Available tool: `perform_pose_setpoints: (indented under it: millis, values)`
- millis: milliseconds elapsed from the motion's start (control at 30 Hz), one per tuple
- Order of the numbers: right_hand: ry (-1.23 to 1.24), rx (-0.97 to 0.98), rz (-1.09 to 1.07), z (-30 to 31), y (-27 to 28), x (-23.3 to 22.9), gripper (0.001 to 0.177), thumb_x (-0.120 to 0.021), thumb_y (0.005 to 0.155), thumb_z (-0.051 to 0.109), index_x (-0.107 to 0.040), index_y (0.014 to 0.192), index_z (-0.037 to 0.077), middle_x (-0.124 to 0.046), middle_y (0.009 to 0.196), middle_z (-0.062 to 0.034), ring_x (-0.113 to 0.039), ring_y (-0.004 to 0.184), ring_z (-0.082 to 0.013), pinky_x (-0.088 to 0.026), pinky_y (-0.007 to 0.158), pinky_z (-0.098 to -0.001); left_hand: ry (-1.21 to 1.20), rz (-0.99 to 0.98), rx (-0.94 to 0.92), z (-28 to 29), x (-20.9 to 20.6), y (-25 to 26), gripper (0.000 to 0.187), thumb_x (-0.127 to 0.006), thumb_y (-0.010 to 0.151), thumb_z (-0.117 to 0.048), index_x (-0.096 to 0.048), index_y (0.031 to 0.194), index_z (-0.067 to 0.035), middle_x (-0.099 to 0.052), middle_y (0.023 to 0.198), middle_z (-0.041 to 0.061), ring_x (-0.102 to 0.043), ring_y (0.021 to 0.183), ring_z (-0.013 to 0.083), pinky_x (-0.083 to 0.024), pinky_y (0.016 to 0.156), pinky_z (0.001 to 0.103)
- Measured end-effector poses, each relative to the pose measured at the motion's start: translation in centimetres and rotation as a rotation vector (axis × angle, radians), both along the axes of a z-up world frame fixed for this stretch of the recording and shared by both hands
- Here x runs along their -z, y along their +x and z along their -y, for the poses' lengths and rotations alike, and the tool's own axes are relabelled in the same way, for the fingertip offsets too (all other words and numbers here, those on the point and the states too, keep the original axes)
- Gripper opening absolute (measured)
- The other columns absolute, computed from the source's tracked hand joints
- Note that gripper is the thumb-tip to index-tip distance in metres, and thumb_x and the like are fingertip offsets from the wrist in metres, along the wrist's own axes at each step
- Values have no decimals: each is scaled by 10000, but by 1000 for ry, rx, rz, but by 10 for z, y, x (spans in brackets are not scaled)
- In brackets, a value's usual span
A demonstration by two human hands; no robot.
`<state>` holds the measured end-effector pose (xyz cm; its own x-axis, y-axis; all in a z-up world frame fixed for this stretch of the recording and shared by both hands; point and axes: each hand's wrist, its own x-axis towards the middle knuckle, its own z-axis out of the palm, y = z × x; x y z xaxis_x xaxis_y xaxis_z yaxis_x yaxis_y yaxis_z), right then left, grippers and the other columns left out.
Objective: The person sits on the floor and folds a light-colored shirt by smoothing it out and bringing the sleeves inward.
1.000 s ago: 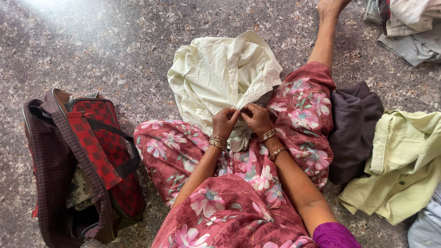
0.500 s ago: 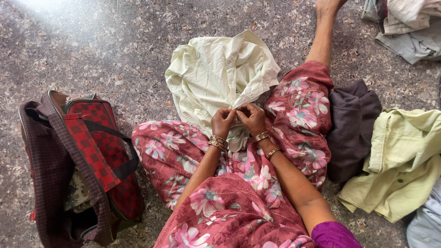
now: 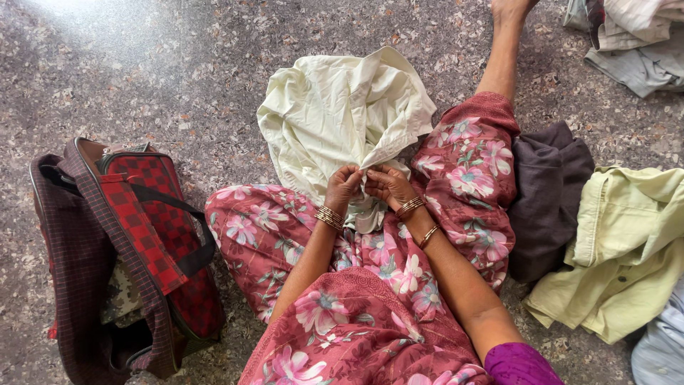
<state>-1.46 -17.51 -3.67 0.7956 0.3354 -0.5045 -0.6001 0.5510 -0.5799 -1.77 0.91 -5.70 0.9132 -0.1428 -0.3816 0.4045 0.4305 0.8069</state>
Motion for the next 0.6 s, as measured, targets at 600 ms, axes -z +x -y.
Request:
perform_pose_setpoints:
  millis: [600]
  values:
    - [-182,388,-44,-4,9,31,108,-756,924,138,-680,992,102,-716,891,-13,-707,759,-160,-616,705,-335,783,144,350,-24,-44,-31,184,-739,918,-224,-708,958,-47,-729,797,16,-661,684,83,-520,627,251]
